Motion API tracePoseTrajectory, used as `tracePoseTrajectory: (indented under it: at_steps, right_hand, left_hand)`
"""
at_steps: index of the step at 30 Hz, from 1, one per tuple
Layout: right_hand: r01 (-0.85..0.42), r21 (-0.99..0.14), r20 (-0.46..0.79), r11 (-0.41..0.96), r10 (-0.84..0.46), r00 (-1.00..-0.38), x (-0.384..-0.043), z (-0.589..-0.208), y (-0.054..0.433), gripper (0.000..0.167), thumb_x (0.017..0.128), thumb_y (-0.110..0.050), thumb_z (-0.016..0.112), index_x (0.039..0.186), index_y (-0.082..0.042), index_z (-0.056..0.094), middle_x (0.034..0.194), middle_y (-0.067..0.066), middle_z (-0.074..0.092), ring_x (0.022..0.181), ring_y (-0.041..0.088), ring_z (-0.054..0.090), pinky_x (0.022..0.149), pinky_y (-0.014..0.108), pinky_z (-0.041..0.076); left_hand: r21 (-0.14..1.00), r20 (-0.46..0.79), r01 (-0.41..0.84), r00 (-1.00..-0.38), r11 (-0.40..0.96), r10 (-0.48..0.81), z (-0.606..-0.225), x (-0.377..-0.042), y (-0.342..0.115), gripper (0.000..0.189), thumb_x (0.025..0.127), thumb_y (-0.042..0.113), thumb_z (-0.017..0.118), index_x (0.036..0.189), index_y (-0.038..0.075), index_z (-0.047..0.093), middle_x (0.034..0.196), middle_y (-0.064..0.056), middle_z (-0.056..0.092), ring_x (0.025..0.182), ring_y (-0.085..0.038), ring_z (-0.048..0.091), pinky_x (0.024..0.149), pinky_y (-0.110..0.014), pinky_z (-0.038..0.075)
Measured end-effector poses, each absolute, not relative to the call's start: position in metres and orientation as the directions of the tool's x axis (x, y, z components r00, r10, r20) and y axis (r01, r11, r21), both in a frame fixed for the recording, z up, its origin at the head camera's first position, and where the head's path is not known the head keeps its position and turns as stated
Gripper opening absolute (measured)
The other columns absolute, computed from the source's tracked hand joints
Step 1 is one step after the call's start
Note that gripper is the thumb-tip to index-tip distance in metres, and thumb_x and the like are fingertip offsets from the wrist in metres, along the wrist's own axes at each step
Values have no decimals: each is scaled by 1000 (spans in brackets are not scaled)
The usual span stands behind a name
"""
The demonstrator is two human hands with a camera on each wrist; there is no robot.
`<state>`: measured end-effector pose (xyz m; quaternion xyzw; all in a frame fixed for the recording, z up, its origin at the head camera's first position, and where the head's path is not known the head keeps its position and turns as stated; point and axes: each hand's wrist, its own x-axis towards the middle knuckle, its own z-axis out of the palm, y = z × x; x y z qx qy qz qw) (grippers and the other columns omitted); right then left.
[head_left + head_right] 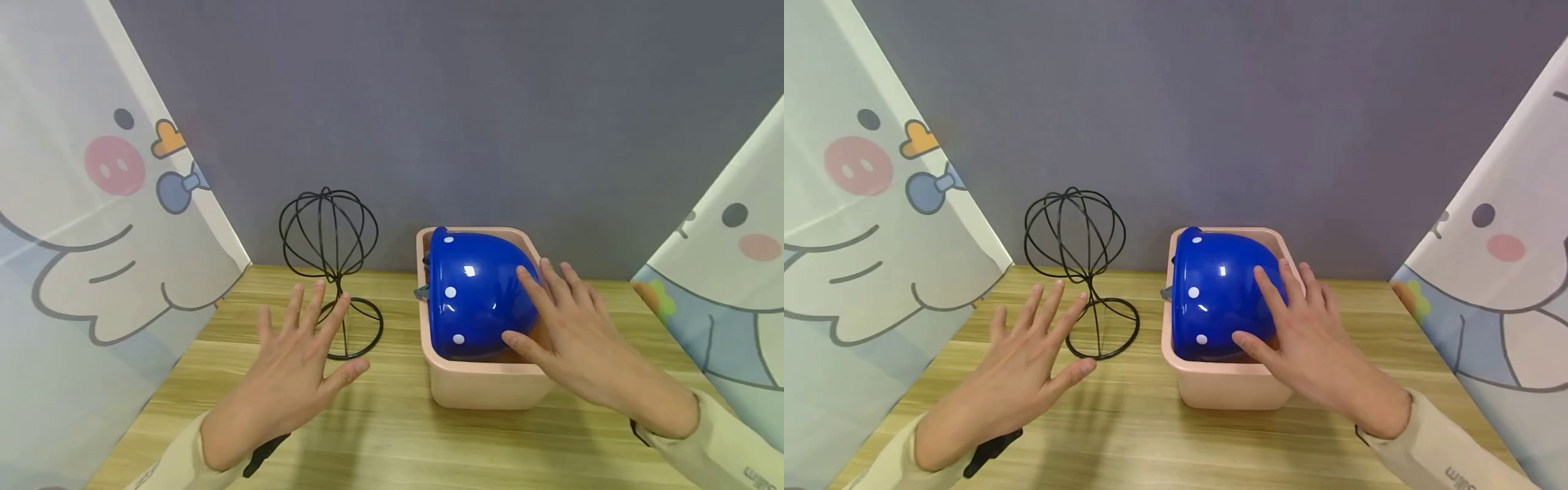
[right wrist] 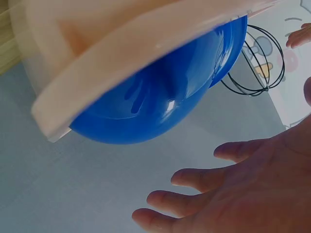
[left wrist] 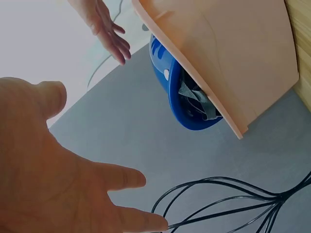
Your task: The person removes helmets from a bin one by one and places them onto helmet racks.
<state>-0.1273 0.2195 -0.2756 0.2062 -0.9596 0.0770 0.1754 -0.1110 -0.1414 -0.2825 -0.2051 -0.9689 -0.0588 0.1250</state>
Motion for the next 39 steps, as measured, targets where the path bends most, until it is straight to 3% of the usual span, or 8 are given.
tracePoseTrajectory:
  at_steps: [18,28,39]
  right_hand:
    - [-405,-178,293,897,-345,-892,-127,-282,232,80,93,-50,51,152,-11,15,153,25,8,133,53,12,98,71,12]
    - [-386,-201,303,900,-318,-898,-134,-287,234,79,94,-49,51,152,-10,15,150,29,14,130,55,17,96,72,16]
    - [-379,-218,318,899,-301,-899,-143,-295,242,77,95,-46,51,151,-6,16,147,31,18,128,55,21,94,72,18]
  left_hand:
    - [95,288,492,-846,865,449,-285,-125,-125,79,90,70,28,152,21,21,156,-12,9,140,-38,0,101,-68,8]
    - [135,287,537,-826,833,485,-284,-144,-109,78,92,68,26,152,19,21,157,-9,5,141,-35,1,105,-62,9]
    - [196,283,571,-812,798,511,-294,-157,-94,77,93,66,28,152,19,19,157,-8,4,141,-33,1,104,-64,12]
